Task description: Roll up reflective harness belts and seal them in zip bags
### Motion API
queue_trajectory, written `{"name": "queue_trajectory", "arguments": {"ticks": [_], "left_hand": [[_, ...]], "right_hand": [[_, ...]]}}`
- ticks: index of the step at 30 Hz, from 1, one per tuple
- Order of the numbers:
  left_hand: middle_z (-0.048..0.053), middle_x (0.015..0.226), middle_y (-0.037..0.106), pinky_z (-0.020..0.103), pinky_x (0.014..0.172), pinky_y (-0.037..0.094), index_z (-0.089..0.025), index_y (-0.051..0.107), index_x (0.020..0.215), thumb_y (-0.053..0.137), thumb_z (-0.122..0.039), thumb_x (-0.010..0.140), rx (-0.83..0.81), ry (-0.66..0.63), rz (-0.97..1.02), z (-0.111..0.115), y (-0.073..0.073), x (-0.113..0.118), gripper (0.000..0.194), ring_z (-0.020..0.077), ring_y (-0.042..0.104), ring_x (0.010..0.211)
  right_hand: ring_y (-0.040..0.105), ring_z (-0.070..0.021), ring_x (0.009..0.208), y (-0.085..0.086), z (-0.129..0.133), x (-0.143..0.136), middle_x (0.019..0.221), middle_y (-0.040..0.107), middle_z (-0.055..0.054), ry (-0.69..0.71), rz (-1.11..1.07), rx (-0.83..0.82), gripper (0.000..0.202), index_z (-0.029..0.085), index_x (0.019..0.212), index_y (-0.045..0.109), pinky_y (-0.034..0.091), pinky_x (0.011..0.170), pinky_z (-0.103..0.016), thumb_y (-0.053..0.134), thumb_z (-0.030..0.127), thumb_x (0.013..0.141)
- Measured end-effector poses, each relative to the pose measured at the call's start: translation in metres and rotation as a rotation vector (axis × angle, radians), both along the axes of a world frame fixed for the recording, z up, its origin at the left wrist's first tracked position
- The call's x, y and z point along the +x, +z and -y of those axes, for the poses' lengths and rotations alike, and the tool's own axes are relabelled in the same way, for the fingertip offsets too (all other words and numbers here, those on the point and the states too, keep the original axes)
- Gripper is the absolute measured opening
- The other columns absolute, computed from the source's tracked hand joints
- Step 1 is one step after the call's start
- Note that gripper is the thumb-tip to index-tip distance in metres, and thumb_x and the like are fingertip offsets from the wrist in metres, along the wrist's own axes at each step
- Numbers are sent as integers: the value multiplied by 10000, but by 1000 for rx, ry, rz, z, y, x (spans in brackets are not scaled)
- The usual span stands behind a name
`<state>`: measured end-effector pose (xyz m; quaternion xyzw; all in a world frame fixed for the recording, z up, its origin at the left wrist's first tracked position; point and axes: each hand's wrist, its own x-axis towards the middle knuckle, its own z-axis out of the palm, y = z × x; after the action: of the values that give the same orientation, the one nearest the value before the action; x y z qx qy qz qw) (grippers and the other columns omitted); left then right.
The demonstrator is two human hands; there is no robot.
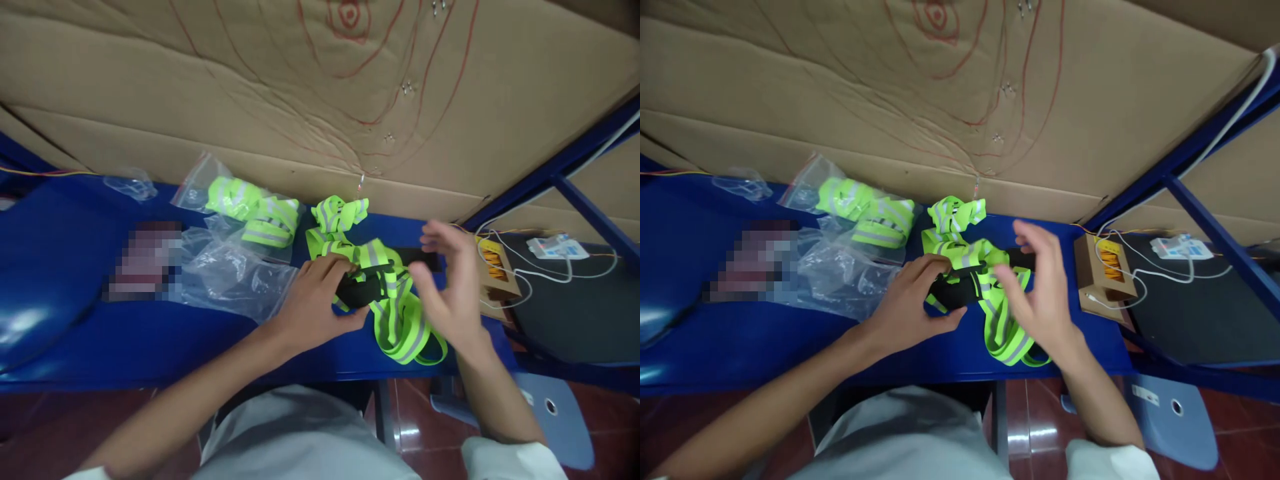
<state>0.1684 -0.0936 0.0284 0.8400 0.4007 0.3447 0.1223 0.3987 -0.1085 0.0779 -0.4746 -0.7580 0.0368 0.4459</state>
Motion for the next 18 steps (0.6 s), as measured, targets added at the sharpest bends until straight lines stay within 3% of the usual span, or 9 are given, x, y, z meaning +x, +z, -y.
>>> {"name": "queue_trajectory", "arguments": {"ticks": [4, 8, 12, 18], "left_hand": [[143, 1184, 642, 460, 895, 541, -162, 564, 1163, 733, -375, 788, 51, 16, -65, -1, -7, -10, 464, 330, 655, 1083], [144, 1171, 648, 401, 885, 569, -153, 499, 1282, 665, -290, 863, 154, -3, 44, 3, -22, -13, 471, 290, 663, 1074], [154, 1192, 649, 413, 904, 571, -162, 482, 1306, 650, -268, 867, 243, 80, 121, 13, -37, -12, 482, 293, 657, 1098], [126, 1191, 640, 399, 897, 553, -205, 595, 1188, 707, -216, 861, 210, 117, 138, 30, -38, -19, 345, 263, 652, 1079]], "right_hand": [[552, -331, 1330, -25, 13, -14, 1396, 585, -138, 116, 276, -15, 665, 264, 1499, 449, 494, 1090, -525, 749, 377, 916], [640, -308, 1239, -42, 11, -22, 1344, 645, -129, 135, 241, -115, 648, 266, 1475, 455, 556, 1022, -485, 732, 459, 921], [733, -244, 1021, -56, 9, -25, 1208, 725, -85, 149, 115, -135, 568, 274, 1384, 524, 623, 867, -378, 716, 521, 910], [703, -242, 928, -59, 14, -24, 1052, 731, -80, 205, 192, -109, 530, 234, 1348, 540, 595, 813, -385, 698, 512, 925]]}}
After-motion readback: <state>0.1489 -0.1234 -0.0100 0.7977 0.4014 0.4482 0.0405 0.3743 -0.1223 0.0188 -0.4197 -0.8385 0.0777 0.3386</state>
